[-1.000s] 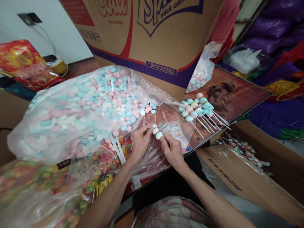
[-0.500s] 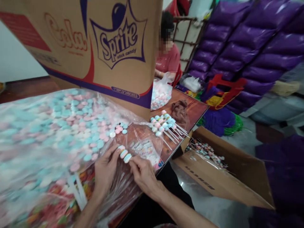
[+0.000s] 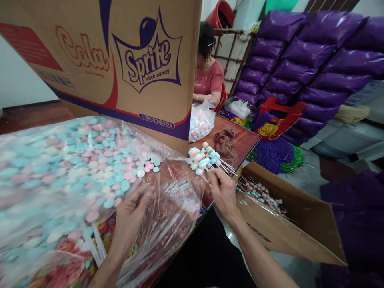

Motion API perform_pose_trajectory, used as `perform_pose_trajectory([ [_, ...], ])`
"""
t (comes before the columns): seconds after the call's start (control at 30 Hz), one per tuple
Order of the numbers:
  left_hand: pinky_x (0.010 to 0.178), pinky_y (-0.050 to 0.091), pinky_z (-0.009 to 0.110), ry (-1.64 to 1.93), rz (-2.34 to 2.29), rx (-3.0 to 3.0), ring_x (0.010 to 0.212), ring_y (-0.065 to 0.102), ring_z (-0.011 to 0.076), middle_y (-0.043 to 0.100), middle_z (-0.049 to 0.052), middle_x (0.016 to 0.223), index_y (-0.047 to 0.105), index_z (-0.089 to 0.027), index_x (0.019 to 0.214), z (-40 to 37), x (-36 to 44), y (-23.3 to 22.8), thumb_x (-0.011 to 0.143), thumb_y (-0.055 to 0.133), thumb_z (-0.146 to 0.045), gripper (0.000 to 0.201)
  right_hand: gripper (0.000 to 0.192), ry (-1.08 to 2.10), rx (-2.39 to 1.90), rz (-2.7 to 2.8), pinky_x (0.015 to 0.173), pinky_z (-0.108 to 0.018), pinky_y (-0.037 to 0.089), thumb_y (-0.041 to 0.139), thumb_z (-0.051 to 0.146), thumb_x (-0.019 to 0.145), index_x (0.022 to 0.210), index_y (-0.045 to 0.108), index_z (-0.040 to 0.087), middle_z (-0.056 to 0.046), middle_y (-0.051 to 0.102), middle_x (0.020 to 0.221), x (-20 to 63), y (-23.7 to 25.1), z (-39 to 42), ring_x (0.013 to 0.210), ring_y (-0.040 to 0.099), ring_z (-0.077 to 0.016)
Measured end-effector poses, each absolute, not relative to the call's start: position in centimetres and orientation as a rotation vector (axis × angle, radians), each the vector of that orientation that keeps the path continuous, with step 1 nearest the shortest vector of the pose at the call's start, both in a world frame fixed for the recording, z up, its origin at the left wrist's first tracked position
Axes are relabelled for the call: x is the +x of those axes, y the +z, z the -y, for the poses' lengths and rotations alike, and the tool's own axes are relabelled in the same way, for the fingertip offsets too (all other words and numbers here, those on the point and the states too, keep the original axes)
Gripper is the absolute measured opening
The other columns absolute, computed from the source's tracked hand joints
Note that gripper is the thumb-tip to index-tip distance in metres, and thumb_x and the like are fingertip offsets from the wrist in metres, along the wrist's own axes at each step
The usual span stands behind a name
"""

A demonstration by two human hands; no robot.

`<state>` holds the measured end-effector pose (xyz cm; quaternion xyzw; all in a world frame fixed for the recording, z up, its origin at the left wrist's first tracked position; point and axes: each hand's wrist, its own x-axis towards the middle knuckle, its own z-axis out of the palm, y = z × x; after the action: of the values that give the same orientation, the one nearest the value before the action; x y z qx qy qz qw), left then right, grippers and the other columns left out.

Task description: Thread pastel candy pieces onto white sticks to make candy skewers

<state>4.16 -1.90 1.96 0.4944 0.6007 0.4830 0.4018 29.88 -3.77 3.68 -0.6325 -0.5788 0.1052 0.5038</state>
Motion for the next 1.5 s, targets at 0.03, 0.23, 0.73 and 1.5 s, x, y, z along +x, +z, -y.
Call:
perform_pose_trajectory([
  [0.03, 0.102, 0.053, 0.046, 1.173, -1.514, 1.231, 0.111, 0.070, 0.0319, 0.076, 0.013, 0.113, 0.078, -0.018, 0.105, 1.9, 3.9, 1.7, 0.069, 0.076, -0.060, 0.056, 0.024, 0.181, -1.582, 1.358, 0.066, -0.026, 0.038, 0.046, 0.028, 0.098, 0.082, 0.063, 0.019, 0.000, 0.059, 0.069, 30.7, 3.6, 2.8, 0.064, 0.052, -0.0145],
  [0.23, 0.091, 0.056, 0.044, 1.068, -1.507, 1.238, 0.088, 0.074, 0.0276, 0.079, 0.012, 0.095, 0.076, -0.015, 0.106, 3.0, 1.9, 1.1, 0.069, 0.076, -0.056, 0.055, 0.029, -0.065, -1.927, 1.555, 0.064, -0.031, 0.032, 0.043, 0.025, 0.096, 0.079, 0.066, 0.017, -0.008, 0.066, 0.076, 32.7, 1.3, -1.5, 0.069, 0.054, -0.0202],
  [0.73, 0.082, 0.056, 0.036, 0.989, -1.988, 1.382, 0.088, 0.072, 0.0251, 0.079, 0.007, 0.096, 0.077, -0.017, 0.103, 8.0, -6.5, 3.2, 0.084, 0.060, -0.043, 0.037, 0.023, 0.649, -1.056, 2.101, 0.082, -0.035, 0.050, 0.047, 0.020, 0.099, 0.092, 0.070, 0.019, -0.008, 0.069, 0.092, 14.7, 1.3, 7.2, 0.086, 0.064, -0.0214],
  [1.5, 0.090, 0.048, 0.043, 0.548, -2.491, 1.975, 0.108, 0.065, 0.0359, 0.072, 0.018, 0.105, 0.071, -0.013, 0.108, -6.8, -11.0, 8.8, 0.083, 0.049, -0.018, 0.033, 0.010, 1.579, -1.083, 1.629, 0.054, -0.022, 0.038, 0.054, 0.011, 0.077, 0.079, 0.054, 0.021, 0.004, 0.055, 0.065, 9.9, 0.2, 6.5, 0.061, 0.053, -0.0134],
])
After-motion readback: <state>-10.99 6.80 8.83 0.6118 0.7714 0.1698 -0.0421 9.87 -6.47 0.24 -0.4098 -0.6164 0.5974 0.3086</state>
